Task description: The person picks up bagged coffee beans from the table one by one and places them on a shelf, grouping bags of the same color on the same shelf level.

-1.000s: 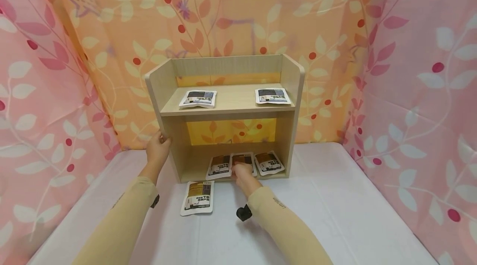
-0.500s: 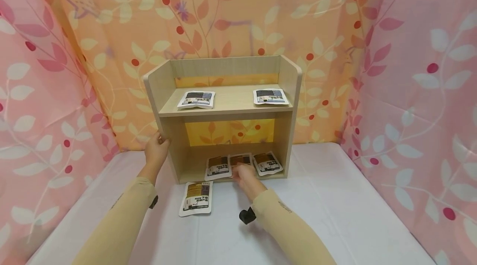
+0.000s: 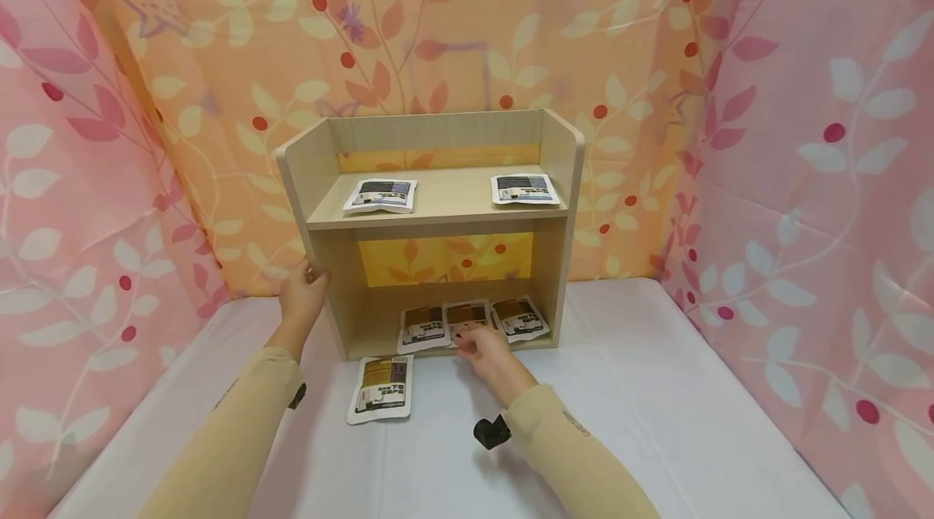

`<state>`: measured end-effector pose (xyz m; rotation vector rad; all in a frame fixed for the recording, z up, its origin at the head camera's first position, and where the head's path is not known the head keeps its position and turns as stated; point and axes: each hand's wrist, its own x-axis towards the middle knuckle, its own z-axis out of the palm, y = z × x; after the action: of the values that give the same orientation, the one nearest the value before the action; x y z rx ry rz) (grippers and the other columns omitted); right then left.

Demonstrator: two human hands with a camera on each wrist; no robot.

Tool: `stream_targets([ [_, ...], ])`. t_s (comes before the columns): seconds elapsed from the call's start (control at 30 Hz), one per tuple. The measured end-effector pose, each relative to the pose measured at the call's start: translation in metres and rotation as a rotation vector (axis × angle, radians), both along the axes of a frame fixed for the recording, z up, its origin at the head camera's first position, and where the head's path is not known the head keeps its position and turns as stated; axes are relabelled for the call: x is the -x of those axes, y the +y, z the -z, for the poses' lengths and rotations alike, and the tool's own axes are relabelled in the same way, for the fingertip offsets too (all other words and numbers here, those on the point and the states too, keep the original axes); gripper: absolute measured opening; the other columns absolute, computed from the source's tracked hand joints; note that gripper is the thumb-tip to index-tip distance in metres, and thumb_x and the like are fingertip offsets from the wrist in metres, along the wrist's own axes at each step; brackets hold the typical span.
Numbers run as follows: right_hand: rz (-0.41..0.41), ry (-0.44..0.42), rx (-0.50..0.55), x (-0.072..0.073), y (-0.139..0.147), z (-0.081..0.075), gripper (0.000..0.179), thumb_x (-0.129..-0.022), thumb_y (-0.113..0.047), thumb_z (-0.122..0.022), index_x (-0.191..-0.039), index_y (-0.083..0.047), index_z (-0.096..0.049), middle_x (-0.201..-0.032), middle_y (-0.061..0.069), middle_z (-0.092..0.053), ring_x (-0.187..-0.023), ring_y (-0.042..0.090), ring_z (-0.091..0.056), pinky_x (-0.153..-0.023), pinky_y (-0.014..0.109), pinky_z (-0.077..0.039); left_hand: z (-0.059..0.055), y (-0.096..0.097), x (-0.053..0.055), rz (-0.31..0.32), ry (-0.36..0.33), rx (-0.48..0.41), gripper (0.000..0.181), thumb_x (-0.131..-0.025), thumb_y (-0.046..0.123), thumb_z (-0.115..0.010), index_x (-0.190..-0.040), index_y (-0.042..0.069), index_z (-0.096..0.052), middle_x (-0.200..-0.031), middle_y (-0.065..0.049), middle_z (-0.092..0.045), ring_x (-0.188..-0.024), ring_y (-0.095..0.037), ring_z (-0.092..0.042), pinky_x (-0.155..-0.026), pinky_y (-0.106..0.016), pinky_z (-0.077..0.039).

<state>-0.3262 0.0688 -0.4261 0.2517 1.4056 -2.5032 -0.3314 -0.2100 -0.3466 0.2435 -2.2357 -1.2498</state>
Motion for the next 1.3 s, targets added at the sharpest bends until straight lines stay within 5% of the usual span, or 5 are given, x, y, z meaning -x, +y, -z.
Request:
stream_targets([
  [0.8,-0.067,-0.009,-0.039,-0.03,-0.008,0.02,0.053,-0.096,0.012,-0.042,-0.145,0.015,-0.022,-0.144,0.038,-0.031,-0.132,0.051,-0.034,-0.106,0.053,-0.032,-0.004,0.0,0.0,0.002,-0.001,-0.001,0.021,-0.091,0.006,-0.054,-0.11,-0.002,-0.06,-0.121,-0.028,-0.061,-0.111,-0.044,-0.057,-0.091,-0.052,-0.045],
  [1.3,-0.156,-0.038,-0.072,-0.044,-0.022,0.026,0.055,-0.096,0.012,-0.04,-0.146,0.016,-0.017,-0.145,0.041,-0.024,-0.133,0.052,-0.031,-0.108,0.057,-0.027,-0.004,0.001,-0.003,0.005,-0.002,-0.009,0.026,-0.091,0.006,-0.053,-0.115,-0.002,-0.06,-0.123,-0.028,-0.059,-0.114,-0.044,-0.056,-0.093,-0.053,-0.044],
])
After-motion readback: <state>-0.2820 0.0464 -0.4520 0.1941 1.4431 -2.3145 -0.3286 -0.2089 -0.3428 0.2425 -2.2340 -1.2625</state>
